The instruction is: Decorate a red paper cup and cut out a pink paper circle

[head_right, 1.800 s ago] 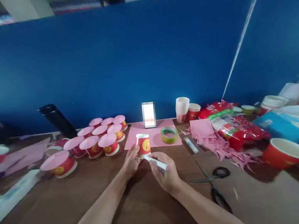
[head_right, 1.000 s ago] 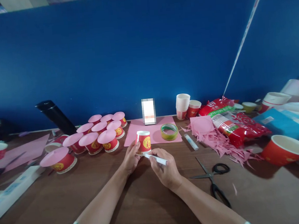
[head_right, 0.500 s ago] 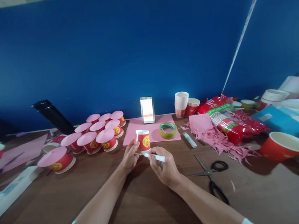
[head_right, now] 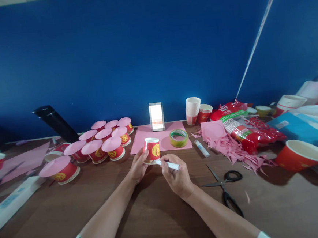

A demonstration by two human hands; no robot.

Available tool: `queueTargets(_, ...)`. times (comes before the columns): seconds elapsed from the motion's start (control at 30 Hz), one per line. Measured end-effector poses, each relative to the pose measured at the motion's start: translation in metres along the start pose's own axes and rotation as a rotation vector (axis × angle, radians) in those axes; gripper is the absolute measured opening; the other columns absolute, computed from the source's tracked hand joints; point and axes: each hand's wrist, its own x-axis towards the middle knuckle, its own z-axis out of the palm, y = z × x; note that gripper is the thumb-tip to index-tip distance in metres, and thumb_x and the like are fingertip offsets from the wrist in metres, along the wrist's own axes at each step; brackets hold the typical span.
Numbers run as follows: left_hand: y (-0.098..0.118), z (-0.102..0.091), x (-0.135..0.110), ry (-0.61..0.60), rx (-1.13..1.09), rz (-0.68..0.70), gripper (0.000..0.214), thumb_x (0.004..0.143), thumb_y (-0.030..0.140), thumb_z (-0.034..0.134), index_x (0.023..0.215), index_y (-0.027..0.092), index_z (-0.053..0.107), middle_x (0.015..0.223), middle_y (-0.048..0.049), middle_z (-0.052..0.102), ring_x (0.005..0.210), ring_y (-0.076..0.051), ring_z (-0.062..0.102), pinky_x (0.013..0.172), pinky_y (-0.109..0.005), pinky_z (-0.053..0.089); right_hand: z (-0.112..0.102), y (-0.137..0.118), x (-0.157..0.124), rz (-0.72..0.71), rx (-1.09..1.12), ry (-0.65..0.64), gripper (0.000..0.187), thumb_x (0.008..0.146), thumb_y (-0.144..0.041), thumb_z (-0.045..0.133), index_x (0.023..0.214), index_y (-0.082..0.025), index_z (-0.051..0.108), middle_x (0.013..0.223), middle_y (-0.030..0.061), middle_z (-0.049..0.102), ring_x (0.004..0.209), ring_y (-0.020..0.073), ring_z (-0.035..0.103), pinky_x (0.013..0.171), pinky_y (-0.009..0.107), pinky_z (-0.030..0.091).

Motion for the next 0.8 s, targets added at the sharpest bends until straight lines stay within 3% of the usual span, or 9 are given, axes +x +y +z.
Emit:
queueTargets(0.5,-0.0021,-0.0015,0.0013,0.013,0.000,-0.001,0.030,0.070,0.036,0.063,0.092,0.016,0.058,0.077,-0.0030,0.063,0.068,-0.015,0.059,0.061,-0.024,0.044,-0.0031,-0.0005,0.0034,-0.004,-0.033,-0.061,0.013,0.084,-0.023,0.043,0.082,-0.017,0.055,0.068,0.0026,0.058,0.063,0.0147,0.056,0.053,0.023,0.043)
queueTargets(0.8,-0.0023,-0.0018,0.0013,0.043,0.021,-0.030,0.032,0.068,0.040,0.064,0.089,0.017,0.059,0.075,-0.0024,0.064,0.064,-0.014,0.059,0.056,-0.022,0.041,-0.0015,-0.0034,0.0054,-0.052,-0.083,-0.012,0.011,0.082,-0.024,0.047,0.079,-0.018,0.056,0.070,0.0030,0.060,0.066,0.0151,0.056,0.058,0.024,0.044)
